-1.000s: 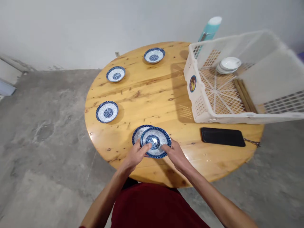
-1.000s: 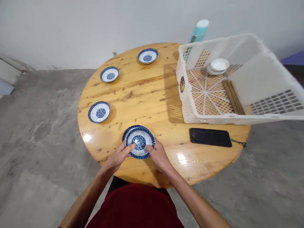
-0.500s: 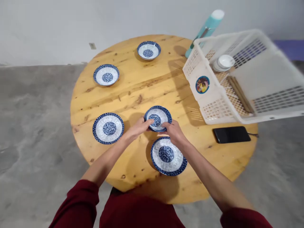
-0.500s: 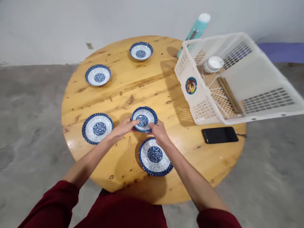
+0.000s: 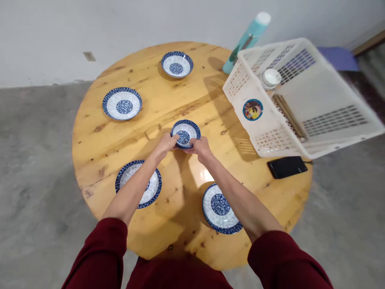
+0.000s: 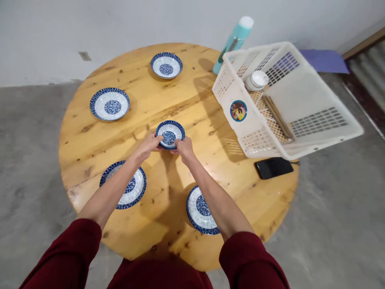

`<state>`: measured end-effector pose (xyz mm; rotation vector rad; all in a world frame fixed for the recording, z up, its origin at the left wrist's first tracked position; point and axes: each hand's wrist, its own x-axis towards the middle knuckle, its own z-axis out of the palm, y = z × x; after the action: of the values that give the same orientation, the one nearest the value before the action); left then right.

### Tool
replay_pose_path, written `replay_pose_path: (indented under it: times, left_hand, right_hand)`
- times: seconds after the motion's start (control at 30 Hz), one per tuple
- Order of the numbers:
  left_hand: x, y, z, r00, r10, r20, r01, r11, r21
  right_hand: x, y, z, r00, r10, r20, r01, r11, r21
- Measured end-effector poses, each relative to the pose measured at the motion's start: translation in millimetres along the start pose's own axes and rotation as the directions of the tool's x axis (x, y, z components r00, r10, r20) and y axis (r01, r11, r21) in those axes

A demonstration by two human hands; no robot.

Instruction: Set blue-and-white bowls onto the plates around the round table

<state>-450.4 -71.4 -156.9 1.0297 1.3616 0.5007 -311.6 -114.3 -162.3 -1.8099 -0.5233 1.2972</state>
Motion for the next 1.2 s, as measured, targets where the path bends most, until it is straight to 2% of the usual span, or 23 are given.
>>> replay_pose_path:
  times: [0.2, 0.43, 0.5, 0.57, 0.6, 0.67, 0.77, 0.83, 0.97, 1.03, 1.13, 1.2]
  left_hand:
    - [17, 3, -4.5, 1.0, 0.004, 0.021, -0.004, 1.0, -0.004]
    - [18, 3, -7.1, 0.997, -0.005, 0.079, 0.005, 1.0, 0.006]
    - [17, 7, -8.4, 0.997, -0.002, 0.073, -0.005, 0.996, 0.094]
    - [14, 14, -11.7, 0.999, 0.042, 0.017, -0.045, 0.951, 0.306]
    - [11, 18, -14.0, 0.996, 0.087, -0.02, -0.07, 0.897, 0.437]
    - [5, 29, -18.9, 0.977, 0.2, -0.075, -0.105, 0.754, 0.648]
    - [-5, 44, -23.0, 0.95, 0.295, -0.098, -0.114, 0.625, 0.773]
    - [-10, 51, -22.0, 0.947, 0.304, -0.103, -0.101, 0.586, 0.804]
    - [-12, 58, -14.4, 0.952, 0.29, -0.099, -0.073, 0.528, 0.846]
    - [-11, 59, -10.9, 0.949, 0.301, -0.092, -0.078, 0.507, 0.858]
    - [-11, 63, -7.4, 0.931, 0.355, -0.083, -0.111, 0.491, 0.864]
    - [-14, 68, -5.7, 0.916, 0.395, -0.072, -0.146, 0.494, 0.857]
  right_hand:
    - [14, -5, 5, 0.999, -0.04, -0.016, 0.039, 0.999, -0.014]
    - [25, -2, 2, 0.994, -0.097, 0.048, 0.102, 0.99, -0.097]
    - [26, -3, -1, 0.993, -0.099, 0.068, 0.106, 0.987, -0.117]
    - [25, -6, -6, 0.992, -0.099, 0.082, 0.115, 0.968, -0.224]
    - [25, -9, -10, 0.99, -0.119, 0.077, 0.137, 0.939, -0.316]
    - [23, -15, -18, 0.973, -0.225, 0.05, 0.218, 0.825, -0.522]
    - [23, -21, -28, 0.909, -0.415, 0.025, 0.315, 0.648, -0.694]
    - [25, -24, -30, 0.885, -0.464, 0.036, 0.346, 0.603, -0.719]
    - [26, -28, -28, 0.862, -0.5, 0.084, 0.402, 0.572, -0.715]
    - [19, -34, -27, 0.866, -0.493, 0.09, 0.393, 0.556, -0.733]
    - [5, -48, -29, 0.897, -0.434, 0.084, 0.319, 0.505, -0.802]
    - [-3, -58, -34, 0.894, -0.438, 0.094, 0.316, 0.468, -0.825]
